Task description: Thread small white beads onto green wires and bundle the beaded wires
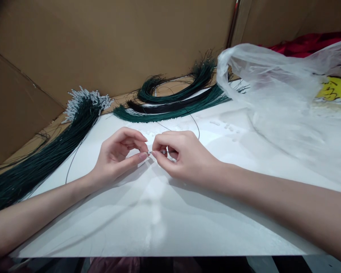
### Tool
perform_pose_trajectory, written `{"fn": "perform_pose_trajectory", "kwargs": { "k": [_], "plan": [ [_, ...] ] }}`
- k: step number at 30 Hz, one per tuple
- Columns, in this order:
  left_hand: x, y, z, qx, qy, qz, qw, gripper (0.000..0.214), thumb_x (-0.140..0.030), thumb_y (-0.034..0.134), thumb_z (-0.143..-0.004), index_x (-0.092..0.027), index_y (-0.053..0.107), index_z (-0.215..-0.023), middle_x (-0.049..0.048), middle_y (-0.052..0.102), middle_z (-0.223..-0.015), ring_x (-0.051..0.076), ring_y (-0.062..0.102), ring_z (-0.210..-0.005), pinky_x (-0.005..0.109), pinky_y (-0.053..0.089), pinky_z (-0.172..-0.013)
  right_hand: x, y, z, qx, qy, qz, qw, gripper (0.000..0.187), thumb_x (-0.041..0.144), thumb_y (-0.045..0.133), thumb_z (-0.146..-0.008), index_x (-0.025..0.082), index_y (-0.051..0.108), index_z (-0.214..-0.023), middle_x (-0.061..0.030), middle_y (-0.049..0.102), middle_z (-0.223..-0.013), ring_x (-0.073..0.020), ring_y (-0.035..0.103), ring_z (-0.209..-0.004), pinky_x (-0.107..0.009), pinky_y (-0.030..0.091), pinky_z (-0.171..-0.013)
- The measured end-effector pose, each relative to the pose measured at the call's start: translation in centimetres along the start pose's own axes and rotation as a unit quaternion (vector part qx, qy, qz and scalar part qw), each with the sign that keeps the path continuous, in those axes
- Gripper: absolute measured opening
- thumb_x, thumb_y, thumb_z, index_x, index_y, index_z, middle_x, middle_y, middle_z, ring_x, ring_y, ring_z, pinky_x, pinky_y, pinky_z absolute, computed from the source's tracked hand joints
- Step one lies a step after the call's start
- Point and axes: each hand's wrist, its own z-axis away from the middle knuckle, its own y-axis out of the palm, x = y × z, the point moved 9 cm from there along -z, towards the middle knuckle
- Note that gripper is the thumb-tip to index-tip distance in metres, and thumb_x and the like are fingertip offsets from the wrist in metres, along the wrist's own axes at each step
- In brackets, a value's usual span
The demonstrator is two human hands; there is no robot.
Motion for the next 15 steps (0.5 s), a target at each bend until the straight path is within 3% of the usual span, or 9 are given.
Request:
{"fn": "perform_pose_trajectory", "kwargs": {
  "k": [15],
  "plan": [
    [-0.25, 0.16, -0.06, 0.009, -0.001, -0.004, 1.0, 0.022, -0.019, 0.07, -0.086, -0.019, 0.061, -0.105, 0.0037, 0.065, -0.09, 0.013, 0.063, -0.081, 0.026, 0.052, -0.079, 0.1, 0.25, 0.06, 0.008, -0.009, -0.005, 1.0, 0.014, 0.004, 0.059, -0.081, 0.016, 0.063, -0.075, 0.0041, 0.053, -0.064, -0.0069, 0.04, -0.054, -0.022, 0.031, -0.052]
  ]
}}
